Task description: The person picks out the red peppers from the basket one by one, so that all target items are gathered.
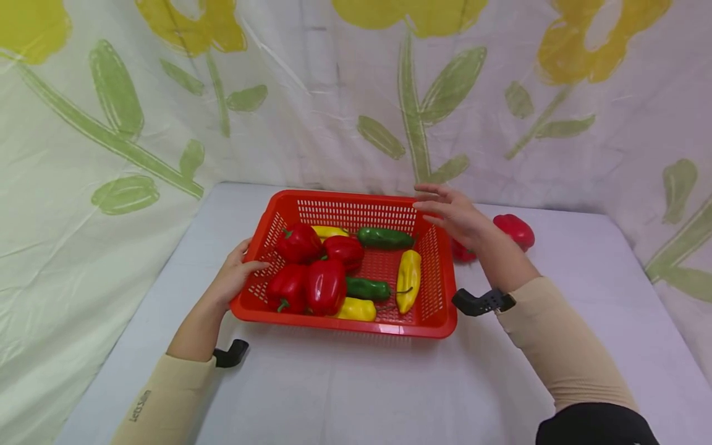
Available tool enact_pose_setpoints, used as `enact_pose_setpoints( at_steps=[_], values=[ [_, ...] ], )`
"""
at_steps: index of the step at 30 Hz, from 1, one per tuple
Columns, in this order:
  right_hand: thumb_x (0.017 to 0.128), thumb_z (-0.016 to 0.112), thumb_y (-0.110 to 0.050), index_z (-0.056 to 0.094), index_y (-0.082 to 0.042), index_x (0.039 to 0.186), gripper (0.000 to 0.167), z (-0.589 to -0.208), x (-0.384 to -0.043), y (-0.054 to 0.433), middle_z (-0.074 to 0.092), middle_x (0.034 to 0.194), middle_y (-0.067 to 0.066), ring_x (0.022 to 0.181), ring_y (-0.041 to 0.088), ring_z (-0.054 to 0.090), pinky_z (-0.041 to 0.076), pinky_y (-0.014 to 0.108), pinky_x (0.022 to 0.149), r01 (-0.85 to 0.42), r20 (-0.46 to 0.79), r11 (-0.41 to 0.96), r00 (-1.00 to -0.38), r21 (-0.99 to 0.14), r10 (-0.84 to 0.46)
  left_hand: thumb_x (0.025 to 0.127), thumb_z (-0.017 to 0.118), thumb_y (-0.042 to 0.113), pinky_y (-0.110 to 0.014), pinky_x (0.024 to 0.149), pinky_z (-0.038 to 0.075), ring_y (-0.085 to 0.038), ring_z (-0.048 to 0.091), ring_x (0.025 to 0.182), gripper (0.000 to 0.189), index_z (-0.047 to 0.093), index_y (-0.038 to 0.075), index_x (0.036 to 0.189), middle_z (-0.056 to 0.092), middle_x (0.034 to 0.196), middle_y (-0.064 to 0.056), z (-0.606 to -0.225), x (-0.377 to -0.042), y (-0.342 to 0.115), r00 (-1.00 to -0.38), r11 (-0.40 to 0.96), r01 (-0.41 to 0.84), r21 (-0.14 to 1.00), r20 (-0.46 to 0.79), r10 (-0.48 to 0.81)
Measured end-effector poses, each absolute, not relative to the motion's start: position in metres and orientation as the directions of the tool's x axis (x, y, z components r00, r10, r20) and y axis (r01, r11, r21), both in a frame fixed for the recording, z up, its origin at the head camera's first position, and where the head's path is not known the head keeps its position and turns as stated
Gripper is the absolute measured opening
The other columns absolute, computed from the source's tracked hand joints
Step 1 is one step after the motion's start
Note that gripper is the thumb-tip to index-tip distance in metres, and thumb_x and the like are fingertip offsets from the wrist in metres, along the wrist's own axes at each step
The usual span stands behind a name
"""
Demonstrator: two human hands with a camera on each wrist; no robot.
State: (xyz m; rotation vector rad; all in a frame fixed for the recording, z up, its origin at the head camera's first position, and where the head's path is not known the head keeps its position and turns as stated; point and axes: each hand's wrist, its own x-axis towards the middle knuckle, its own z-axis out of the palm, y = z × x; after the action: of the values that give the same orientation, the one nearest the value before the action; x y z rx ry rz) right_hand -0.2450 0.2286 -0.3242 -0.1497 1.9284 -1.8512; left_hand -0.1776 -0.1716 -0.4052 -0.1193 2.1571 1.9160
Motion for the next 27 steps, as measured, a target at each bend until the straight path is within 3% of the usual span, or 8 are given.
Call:
enact_pose_setpoints(
  at_steps=[2,6,9,15,27],
  values=[
    [0.094,0.052,-0.02,0.04,-0.018,0.132,0.04,-0.324,-0.245,0.223,0.034,0.141,0.008,0.133,0.026,0.027,0.016,0.049,0.115,0.22,-0.249,0.117,-0.883,-0.968,-0.399,0.091,0.044,0.003,-0.027,0.082,0.053,-0.028,0.053,0.113,0.057,0.023,0.008,0.144,0.043,0.135,-0.022,-0.405,-0.178,-0.171,-0.965,0.126,-0.228,0.965,-0.242,0.106],
    [0.094,0.052,-0.021,0.033,-0.012,0.14,0.051,-0.323,-0.245,0.21,0.023,0.15,0.017,0.131,0.024,0.033,0.033,0.033,0.11,0.195,-0.262,0.19,-0.859,-0.962,-0.44,0.09,0.044,0.003,-0.027,0.081,0.053,-0.03,0.052,0.115,0.058,0.023,0.009,0.144,0.043,0.135,-0.021,-0.406,-0.178,-0.171,-0.964,0.119,-0.232,0.965,-0.245,0.105],
    [0.093,0.054,-0.021,0.029,-0.008,0.143,0.058,-0.323,-0.244,0.198,0.026,0.149,0.018,0.128,0.022,0.038,0.04,0.027,0.104,0.183,-0.277,0.239,-0.84,-0.954,-0.466,0.091,0.044,0.003,-0.027,0.08,0.053,-0.031,0.052,0.115,0.058,0.023,0.009,0.144,0.043,0.135,-0.021,-0.406,-0.178,-0.172,-0.964,0.117,-0.23,0.966,-0.242,0.108],
    [0.092,0.055,-0.017,0.03,-0.005,0.142,0.056,-0.325,-0.244,0.174,0.029,0.148,0.019,0.132,0.03,0.035,0.024,0.05,0.112,0.157,-0.303,0.302,-0.788,-0.94,-0.536,0.091,0.044,0.003,-0.027,0.08,0.053,-0.028,0.053,0.112,0.057,0.024,0.008,0.144,0.043,0.135,-0.022,-0.406,-0.178,-0.172,-0.966,0.113,-0.224,0.968,-0.236,0.106],
    [0.088,0.06,-0.012,0.039,-0.007,0.137,0.054,-0.329,-0.247,0.141,0.034,0.146,0.016,0.137,0.034,0.027,0.025,0.051,0.111,0.117,-0.354,0.398,-0.717,-0.91,-0.6,0.091,0.044,0.003,-0.027,0.082,0.052,-0.02,0.056,0.106,0.058,0.023,0.007,0.144,0.042,0.136,-0.022,-0.407,-0.178,-0.17,-0.967,0.108,-0.219,0.97,-0.231,0.112]
  ],
)
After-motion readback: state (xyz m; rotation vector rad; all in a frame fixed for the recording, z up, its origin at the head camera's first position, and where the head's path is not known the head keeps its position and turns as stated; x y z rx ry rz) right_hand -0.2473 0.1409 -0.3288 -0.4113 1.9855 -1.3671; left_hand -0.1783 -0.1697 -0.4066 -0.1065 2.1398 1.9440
